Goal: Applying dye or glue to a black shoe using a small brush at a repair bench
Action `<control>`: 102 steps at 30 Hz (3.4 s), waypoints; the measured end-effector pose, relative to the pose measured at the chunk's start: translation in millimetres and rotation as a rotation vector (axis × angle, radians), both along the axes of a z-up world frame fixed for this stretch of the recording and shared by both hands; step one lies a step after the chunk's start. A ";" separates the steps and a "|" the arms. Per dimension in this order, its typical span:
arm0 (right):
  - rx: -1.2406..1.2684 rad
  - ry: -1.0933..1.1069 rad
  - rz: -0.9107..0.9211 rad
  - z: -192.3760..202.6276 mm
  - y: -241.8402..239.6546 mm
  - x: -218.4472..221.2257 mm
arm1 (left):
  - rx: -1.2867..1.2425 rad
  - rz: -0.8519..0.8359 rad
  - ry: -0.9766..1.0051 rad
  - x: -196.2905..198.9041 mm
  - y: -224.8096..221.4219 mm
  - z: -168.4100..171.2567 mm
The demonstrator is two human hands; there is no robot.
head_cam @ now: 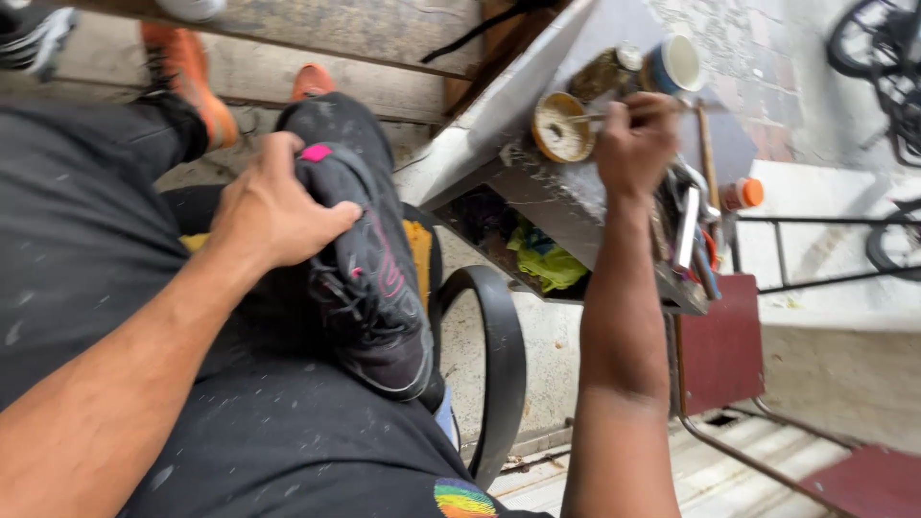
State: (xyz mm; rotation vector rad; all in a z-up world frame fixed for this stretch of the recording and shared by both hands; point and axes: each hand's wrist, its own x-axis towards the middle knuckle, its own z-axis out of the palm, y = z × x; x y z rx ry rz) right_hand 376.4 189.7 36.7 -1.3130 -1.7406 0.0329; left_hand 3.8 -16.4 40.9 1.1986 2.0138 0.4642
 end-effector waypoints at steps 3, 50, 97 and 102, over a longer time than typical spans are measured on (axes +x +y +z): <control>0.183 0.261 0.227 31.6 -53.1 -35.7 | 0.039 -0.032 -0.016 -0.7 1.8 -8.8; 0.252 -0.003 1.131 -17.3 -121.8 -172.8 | 0.232 -0.136 -0.168 -19.0 12.1 -53.7; -0.465 0.418 0.969 83.3 -219.6 -191.1 | 1.579 -0.171 -0.294 -9.9 -70.6 47.5; -0.605 0.434 0.969 78.9 -204.0 -180.8 | 1.502 -0.333 0.048 -5.3 -88.3 83.0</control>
